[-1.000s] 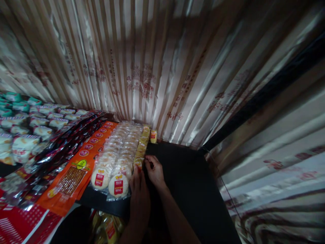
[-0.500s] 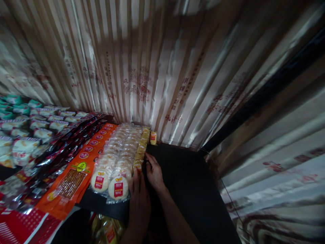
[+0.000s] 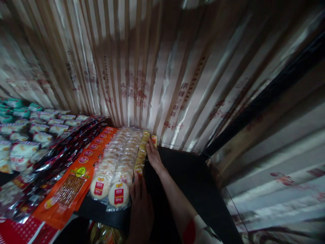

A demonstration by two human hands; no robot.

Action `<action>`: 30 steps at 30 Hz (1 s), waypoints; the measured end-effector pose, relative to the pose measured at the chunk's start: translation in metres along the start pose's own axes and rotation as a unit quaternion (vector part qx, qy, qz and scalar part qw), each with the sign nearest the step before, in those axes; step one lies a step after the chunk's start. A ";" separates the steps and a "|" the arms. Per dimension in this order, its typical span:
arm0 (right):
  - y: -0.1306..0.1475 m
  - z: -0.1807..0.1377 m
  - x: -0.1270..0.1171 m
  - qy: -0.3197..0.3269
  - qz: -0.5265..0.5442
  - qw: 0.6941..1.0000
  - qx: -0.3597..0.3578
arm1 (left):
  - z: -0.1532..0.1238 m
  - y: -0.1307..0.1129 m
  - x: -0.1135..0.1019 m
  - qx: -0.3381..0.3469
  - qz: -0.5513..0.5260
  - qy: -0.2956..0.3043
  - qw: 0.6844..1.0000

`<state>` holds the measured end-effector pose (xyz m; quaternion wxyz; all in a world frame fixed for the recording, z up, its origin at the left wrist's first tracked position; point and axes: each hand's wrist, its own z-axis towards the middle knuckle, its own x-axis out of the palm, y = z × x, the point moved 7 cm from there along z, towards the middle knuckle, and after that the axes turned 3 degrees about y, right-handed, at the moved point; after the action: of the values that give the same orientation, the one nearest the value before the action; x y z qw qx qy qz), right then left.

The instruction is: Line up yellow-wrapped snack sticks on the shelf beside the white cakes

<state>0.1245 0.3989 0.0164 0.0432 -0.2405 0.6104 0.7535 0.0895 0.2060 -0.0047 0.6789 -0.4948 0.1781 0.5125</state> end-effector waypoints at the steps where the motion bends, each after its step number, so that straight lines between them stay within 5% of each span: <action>1: 0.000 0.000 0.000 0.003 -0.001 1.000 -0.002 | 0.000 0.000 0.000 0.001 0.002 -0.001 1.000; 20: 0.014 0.039 -0.018 -0.066 -0.113 0.988 -0.088 | -0.001 0.000 0.000 -0.017 -0.002 -0.008 1.000; 30: 0.003 0.064 -0.003 -0.014 -0.109 0.992 -0.067 | 0.001 -0.001 -0.001 -0.021 0.002 -0.002 1.000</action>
<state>0.1061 0.4591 0.0295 0.1173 -0.2973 0.5283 0.7866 0.0899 0.2063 -0.0031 0.6676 -0.5077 0.1667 0.5184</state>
